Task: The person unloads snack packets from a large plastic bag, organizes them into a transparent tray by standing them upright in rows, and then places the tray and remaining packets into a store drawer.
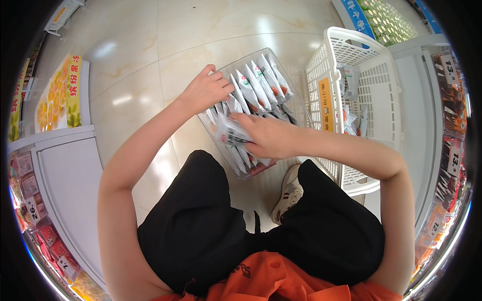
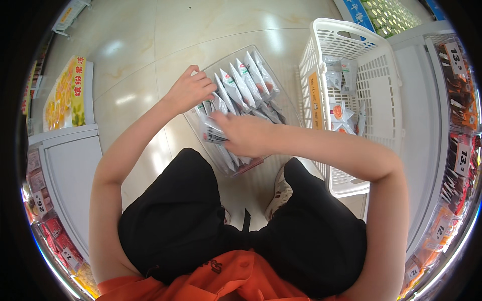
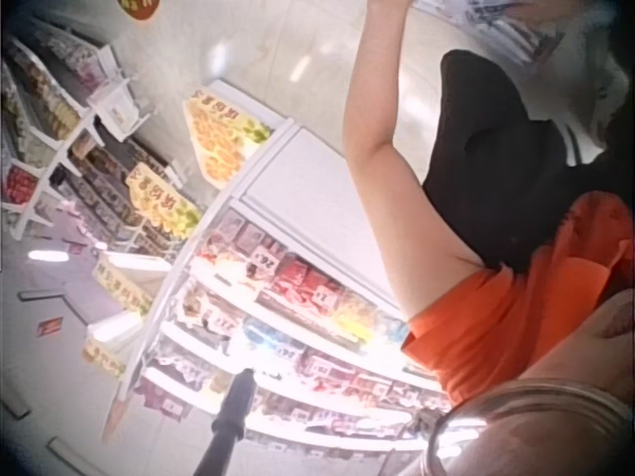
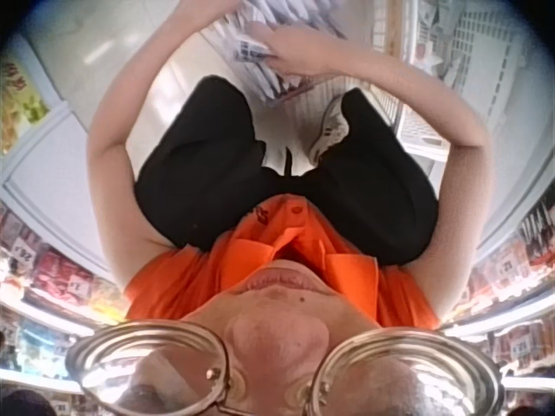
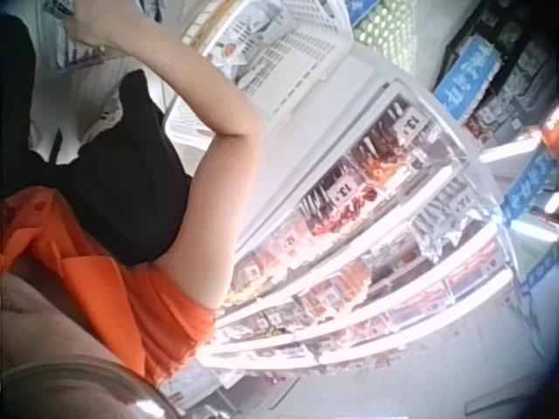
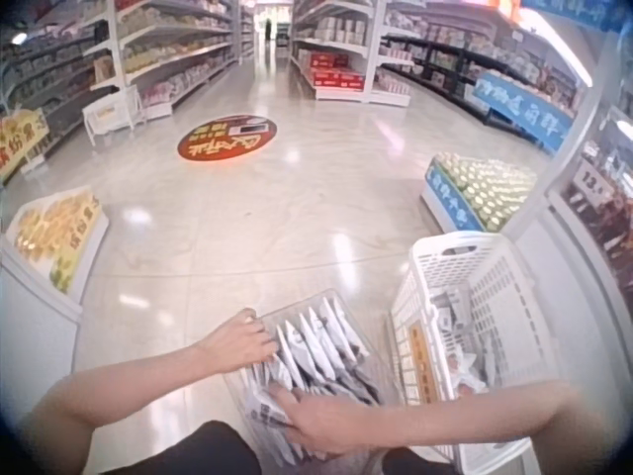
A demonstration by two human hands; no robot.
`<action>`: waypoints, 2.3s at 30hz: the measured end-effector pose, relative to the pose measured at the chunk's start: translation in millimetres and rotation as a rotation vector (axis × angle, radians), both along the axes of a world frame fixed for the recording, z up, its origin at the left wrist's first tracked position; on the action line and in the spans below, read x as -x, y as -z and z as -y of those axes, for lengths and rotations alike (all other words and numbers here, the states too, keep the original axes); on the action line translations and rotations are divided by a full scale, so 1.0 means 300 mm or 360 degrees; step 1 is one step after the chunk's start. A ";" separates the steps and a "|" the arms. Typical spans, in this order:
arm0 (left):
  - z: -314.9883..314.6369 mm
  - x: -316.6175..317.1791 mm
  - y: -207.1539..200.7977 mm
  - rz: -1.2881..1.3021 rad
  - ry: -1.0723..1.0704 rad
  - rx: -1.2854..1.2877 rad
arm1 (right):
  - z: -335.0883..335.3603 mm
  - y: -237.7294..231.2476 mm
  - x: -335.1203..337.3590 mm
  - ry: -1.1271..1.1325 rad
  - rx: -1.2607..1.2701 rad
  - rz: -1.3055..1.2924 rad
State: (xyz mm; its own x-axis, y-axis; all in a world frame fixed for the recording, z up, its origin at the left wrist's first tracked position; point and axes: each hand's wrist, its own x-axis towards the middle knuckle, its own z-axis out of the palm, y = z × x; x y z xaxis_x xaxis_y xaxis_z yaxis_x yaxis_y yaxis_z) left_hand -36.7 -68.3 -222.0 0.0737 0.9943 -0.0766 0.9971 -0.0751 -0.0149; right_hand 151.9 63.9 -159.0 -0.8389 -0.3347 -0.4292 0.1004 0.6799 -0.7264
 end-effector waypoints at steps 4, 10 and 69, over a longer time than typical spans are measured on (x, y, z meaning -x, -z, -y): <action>-0.035 0.054 -0.014 0.0225 0.0130 -0.0121 | 0.100 0.077 0.109 -0.0068 -0.0472 -0.0311; 0.040 0.088 -0.137 0.0739 -0.0439 -0.0096 | 0.127 0.166 0.172 0.0144 -0.0621 -0.0475; 0.057 0.074 -0.103 0.0216 -0.0141 -0.0071 | 0.079 0.193 0.128 -0.0251 -0.0747 -0.0638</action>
State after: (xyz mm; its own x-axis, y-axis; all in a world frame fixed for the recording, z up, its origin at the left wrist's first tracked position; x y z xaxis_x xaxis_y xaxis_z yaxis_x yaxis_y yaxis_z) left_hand -59.0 -85.3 -191.1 -0.0078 0.9996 -0.0272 0.9928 0.0110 0.1190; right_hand 113.5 40.1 -217.0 -0.9208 -0.3200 -0.2229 -0.2450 0.9194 -0.3078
